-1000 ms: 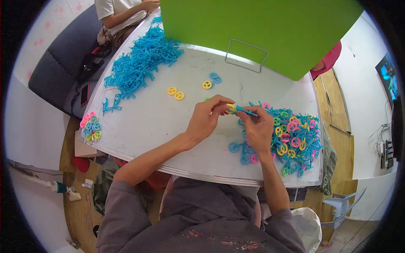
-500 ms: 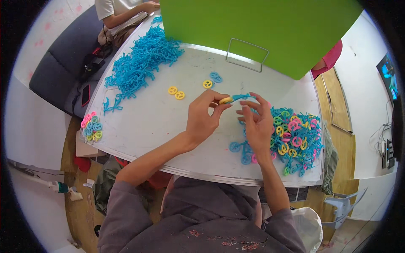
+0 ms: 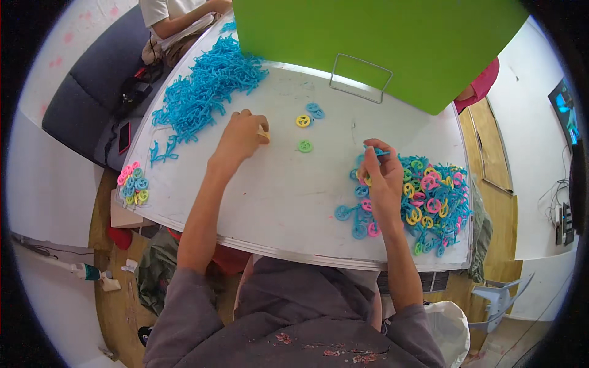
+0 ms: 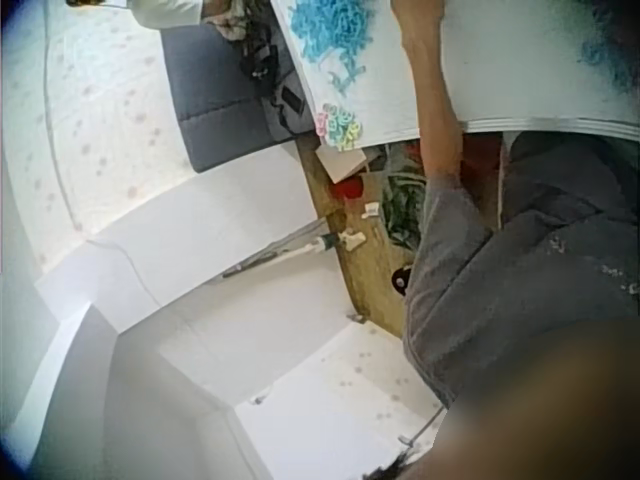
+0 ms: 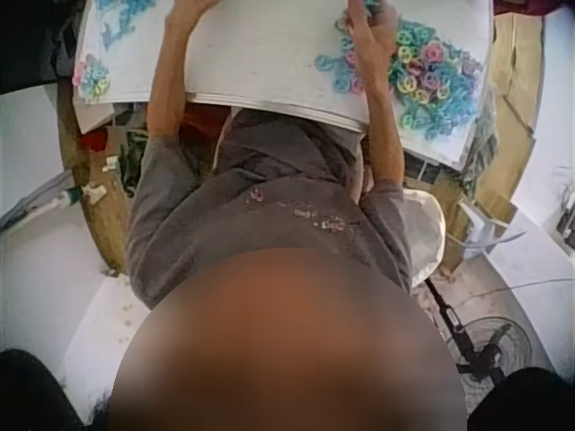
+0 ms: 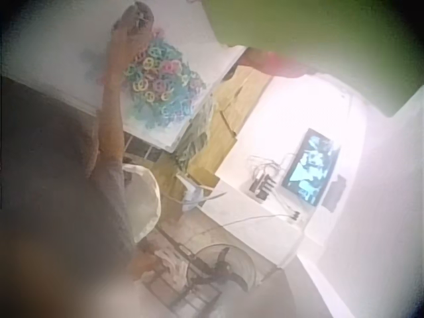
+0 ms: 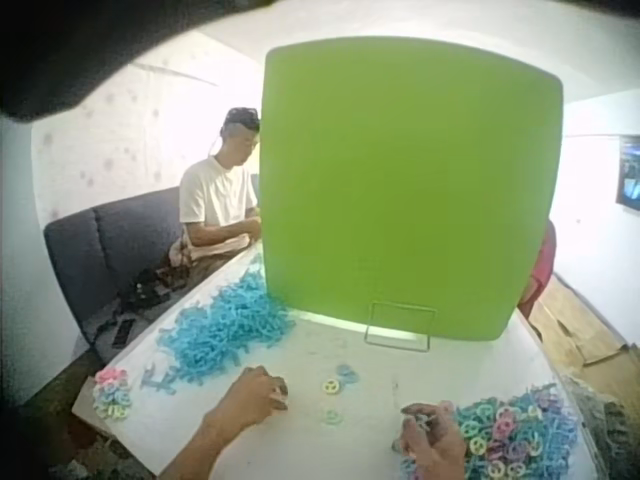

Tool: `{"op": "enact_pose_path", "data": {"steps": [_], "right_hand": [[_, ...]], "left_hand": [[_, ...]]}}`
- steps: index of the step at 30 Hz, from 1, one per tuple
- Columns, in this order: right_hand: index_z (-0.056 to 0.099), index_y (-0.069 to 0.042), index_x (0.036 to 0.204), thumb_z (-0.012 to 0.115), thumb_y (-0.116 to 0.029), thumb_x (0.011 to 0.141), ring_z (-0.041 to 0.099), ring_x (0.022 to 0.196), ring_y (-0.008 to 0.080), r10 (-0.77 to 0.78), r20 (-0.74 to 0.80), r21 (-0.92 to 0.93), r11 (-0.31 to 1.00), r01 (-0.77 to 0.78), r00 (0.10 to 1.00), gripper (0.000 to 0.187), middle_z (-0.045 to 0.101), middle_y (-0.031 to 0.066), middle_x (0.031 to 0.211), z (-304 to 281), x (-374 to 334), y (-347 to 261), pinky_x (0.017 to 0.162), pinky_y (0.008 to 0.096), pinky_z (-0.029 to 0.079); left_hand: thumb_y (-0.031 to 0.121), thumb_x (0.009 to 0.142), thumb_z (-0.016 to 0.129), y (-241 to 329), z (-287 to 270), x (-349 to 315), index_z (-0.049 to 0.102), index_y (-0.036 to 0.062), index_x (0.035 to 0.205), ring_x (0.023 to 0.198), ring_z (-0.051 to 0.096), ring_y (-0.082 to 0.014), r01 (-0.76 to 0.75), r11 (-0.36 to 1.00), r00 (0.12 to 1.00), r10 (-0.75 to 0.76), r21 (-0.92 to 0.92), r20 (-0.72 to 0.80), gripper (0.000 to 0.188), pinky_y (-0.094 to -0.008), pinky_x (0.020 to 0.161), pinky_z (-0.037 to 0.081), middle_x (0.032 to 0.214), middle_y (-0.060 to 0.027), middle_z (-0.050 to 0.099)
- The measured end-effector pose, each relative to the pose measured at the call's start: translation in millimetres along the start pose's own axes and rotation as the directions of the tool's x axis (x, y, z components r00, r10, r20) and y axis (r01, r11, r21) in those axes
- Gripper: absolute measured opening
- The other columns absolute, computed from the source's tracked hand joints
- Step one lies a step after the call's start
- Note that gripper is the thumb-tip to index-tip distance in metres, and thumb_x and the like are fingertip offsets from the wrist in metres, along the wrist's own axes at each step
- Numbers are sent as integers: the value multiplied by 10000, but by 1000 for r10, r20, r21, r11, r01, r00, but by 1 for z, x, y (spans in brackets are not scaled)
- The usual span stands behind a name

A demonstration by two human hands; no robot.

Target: Join small, colorful plastic smiley-face links together to form chains.

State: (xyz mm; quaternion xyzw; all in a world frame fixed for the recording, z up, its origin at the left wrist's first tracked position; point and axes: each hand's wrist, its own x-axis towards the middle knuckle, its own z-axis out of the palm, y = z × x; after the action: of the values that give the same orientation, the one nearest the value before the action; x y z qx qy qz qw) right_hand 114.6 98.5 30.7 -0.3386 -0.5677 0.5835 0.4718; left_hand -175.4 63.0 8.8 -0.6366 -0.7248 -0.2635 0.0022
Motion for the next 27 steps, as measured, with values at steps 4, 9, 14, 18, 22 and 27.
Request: {"op": "enact_pose_path", "data": {"steps": [4,9,14,18,22,27], "right_hand": [[589,-21,1135,614,-106,922,372,592,16,-70,27,-234,969,74,997,231,439,-65,686,8,-2,-4,516,184,292],[604,-39,1157,628,-64,900,372,612,1,-26,58,-202,979,37,998,259,476,-68,765,1,-2,-2,520,171,290],[618,-32,1132,628,-76,904,389,610,7,-150,98,-368,913,176,984,232,537,-46,813,-4,3,6,527,161,317],[635,-41,1113,618,-89,915,411,609,17,-85,63,-272,957,100,994,205,583,-20,851,0,2,2,532,173,338],[651,-47,1095,605,-87,920,421,612,26,16,83,-259,966,6,996,185,593,-1,847,-1,-1,-2,552,188,362],[658,-24,1061,632,-99,906,475,636,35,-103,150,-360,920,152,983,173,626,8,809,-2,-1,-5,579,185,391]], "left_hand": [[73,722,738,-4,5,6,653,41,863,823,590,-310,94,993,973,-76,-74,217,168,-401,740,479,836,-145,608],[90,746,721,3,6,5,648,19,848,762,602,-267,73,989,972,-41,-132,232,144,-374,673,480,831,-131,614],[93,757,733,20,-10,2,626,18,896,721,603,-203,194,971,911,-125,-142,392,191,-339,655,484,817,-105,633],[85,792,716,27,-2,4,635,15,895,709,599,-167,194,945,940,-102,-262,325,149,-265,647,474,795,-79,654],[101,862,664,59,-2,4,650,3,891,721,583,-111,208,618,961,14,-758,275,103,-231,660,464,773,-47,655],[113,894,637,99,7,-14,645,-6,931,738,590,-92,210,451,965,50,-868,259,125,-234,656,468,822,-44,658]]}}
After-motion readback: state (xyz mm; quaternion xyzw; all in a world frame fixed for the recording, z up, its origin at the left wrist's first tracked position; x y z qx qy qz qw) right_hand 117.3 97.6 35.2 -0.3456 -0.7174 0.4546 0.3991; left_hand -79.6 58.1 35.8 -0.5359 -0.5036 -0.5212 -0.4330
